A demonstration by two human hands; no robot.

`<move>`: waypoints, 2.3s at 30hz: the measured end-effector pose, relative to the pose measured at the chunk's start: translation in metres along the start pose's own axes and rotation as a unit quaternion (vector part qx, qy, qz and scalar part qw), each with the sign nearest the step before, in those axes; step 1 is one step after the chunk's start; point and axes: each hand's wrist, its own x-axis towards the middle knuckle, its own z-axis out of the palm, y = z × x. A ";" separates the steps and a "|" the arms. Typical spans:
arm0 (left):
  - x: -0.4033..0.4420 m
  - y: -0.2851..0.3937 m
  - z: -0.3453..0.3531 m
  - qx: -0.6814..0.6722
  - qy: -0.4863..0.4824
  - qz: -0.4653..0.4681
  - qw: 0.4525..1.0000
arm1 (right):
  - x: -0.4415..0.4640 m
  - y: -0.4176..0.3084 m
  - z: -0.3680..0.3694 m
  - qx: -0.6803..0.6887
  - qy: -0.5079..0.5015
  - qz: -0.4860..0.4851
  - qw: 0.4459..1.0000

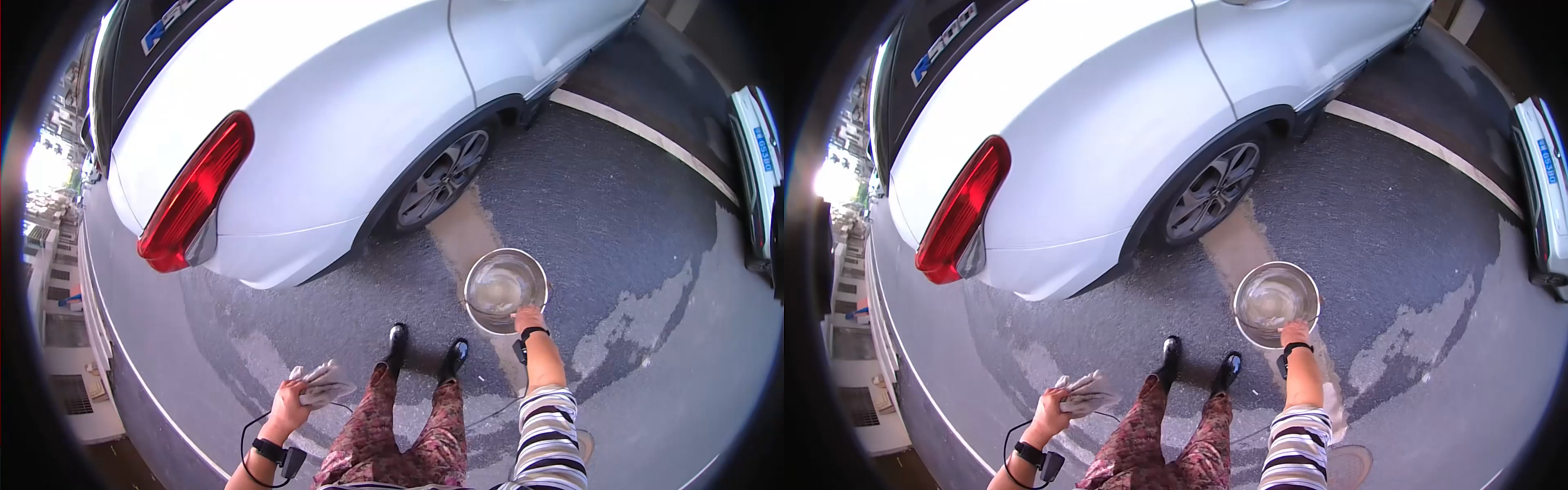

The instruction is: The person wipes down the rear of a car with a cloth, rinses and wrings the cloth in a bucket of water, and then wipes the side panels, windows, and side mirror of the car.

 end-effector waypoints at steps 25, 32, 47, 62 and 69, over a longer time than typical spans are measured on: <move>0.202 0.174 0.208 -0.313 -0.334 0.004 0.889 | -0.098 -0.055 -0.093 0.836 -0.259 0.019 0.484; 0.249 0.248 0.257 -0.243 -0.272 -0.013 0.931 | -0.036 -0.001 0.005 0.822 -0.002 0.095 0.562; 0.361 0.257 0.507 -0.099 -0.253 -0.100 0.957 | 0.018 0.137 0.049 0.875 -0.211 0.178 0.397; 0.446 0.234 0.638 -0.139 -0.277 -0.202 0.929 | 0.175 0.059 0.209 0.866 -0.292 0.257 0.315; 0.440 0.252 0.651 -0.411 -0.203 -0.280 0.844 | 0.177 0.059 0.201 0.861 -0.307 0.244 0.323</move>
